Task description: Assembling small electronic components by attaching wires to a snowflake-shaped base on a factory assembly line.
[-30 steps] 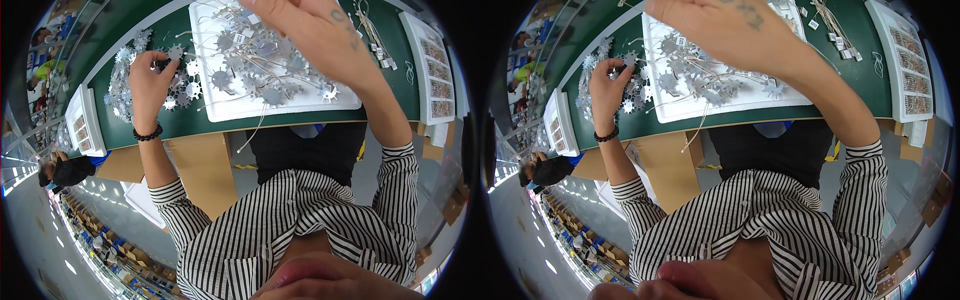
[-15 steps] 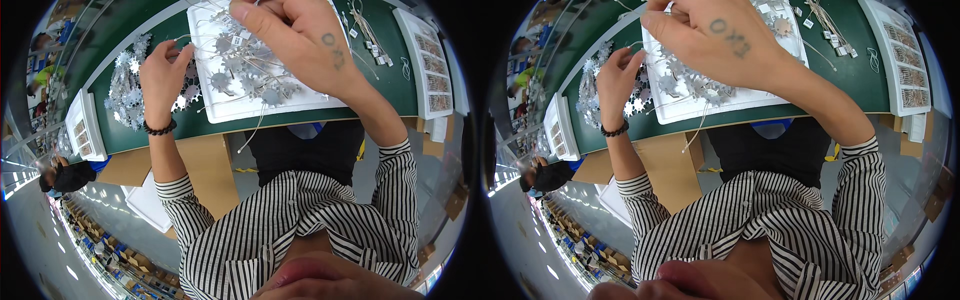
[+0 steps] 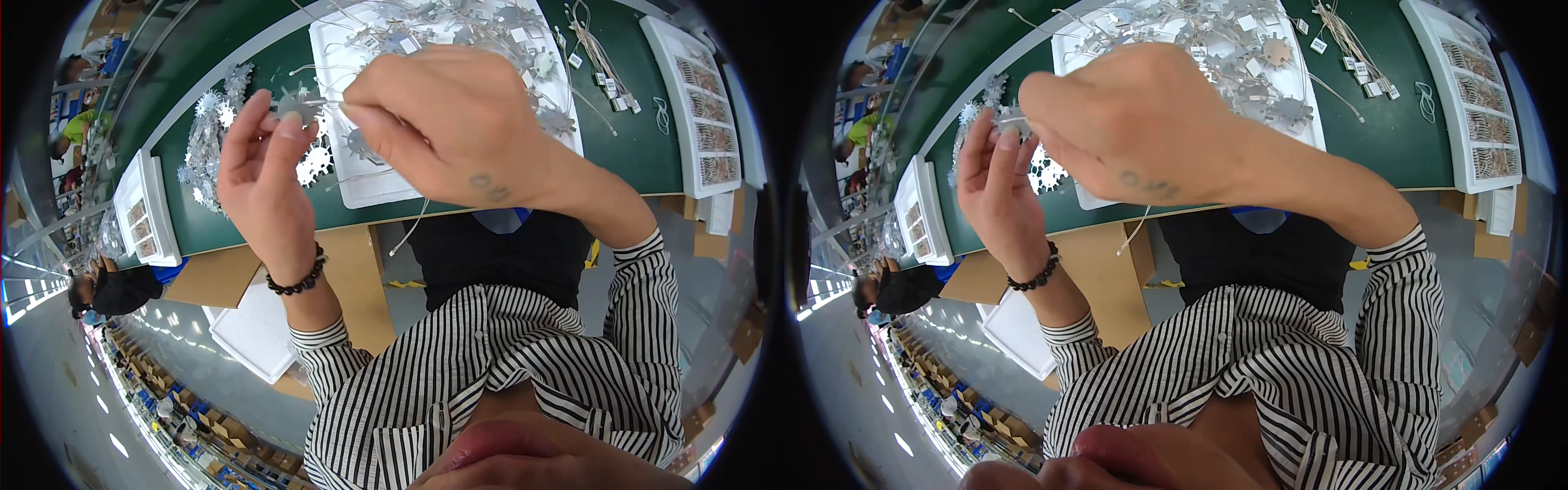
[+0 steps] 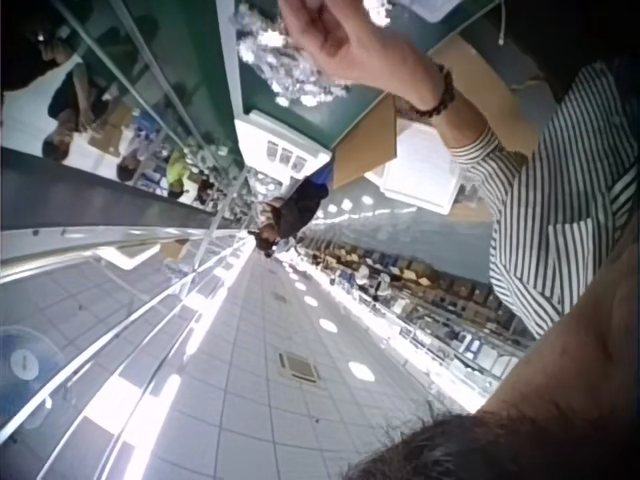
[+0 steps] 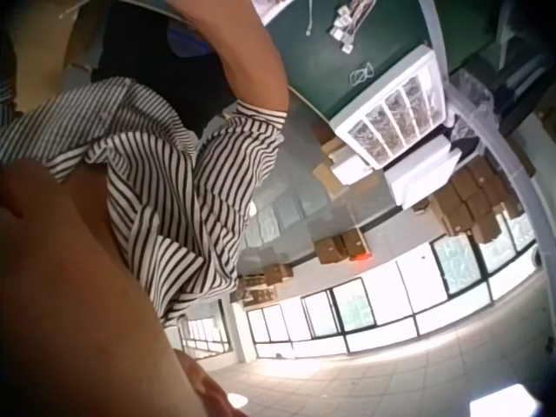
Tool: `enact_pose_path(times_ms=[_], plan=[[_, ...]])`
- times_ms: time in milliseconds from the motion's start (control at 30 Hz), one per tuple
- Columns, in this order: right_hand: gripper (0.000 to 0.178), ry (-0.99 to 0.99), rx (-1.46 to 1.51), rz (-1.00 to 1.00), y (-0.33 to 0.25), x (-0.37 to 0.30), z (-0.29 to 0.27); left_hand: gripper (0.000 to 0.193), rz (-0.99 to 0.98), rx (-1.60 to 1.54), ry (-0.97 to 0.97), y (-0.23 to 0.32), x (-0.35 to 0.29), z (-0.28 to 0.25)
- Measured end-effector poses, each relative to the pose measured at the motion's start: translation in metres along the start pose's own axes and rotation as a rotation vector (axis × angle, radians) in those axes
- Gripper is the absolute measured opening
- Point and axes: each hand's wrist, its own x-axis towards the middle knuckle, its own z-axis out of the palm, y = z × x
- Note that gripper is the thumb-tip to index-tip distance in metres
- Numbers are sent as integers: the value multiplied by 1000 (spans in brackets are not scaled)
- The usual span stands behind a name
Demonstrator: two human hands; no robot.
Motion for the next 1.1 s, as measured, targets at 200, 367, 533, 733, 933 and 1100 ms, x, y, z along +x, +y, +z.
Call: enact_pose_path(times_ms=[200, 367, 533, 733, 933, 1100], plan=[[15, -6, 21, 57, -11, -2, 4, 33, 39, -155, -8, 10, -18, 11], [15, -1, 55, 67, -13, -1, 3, 33, 51, -303, -20, 5, -25, 18], [14, 15, 133, 91, -13, -3, 8, 31, 46, -347, -29, 6, -26, 21], [12, -24, 160, 152, -16, -4, 6, 28, 47, -457, -74, -1, -27, 18], [10, -25, 191, 186, -18, -4, 7, 29, 16, -506, -68, 0, -29, 20], [10, 14, 182, 193, -18, -1, 6, 30, 5, -522, -58, -1, -30, 21]])
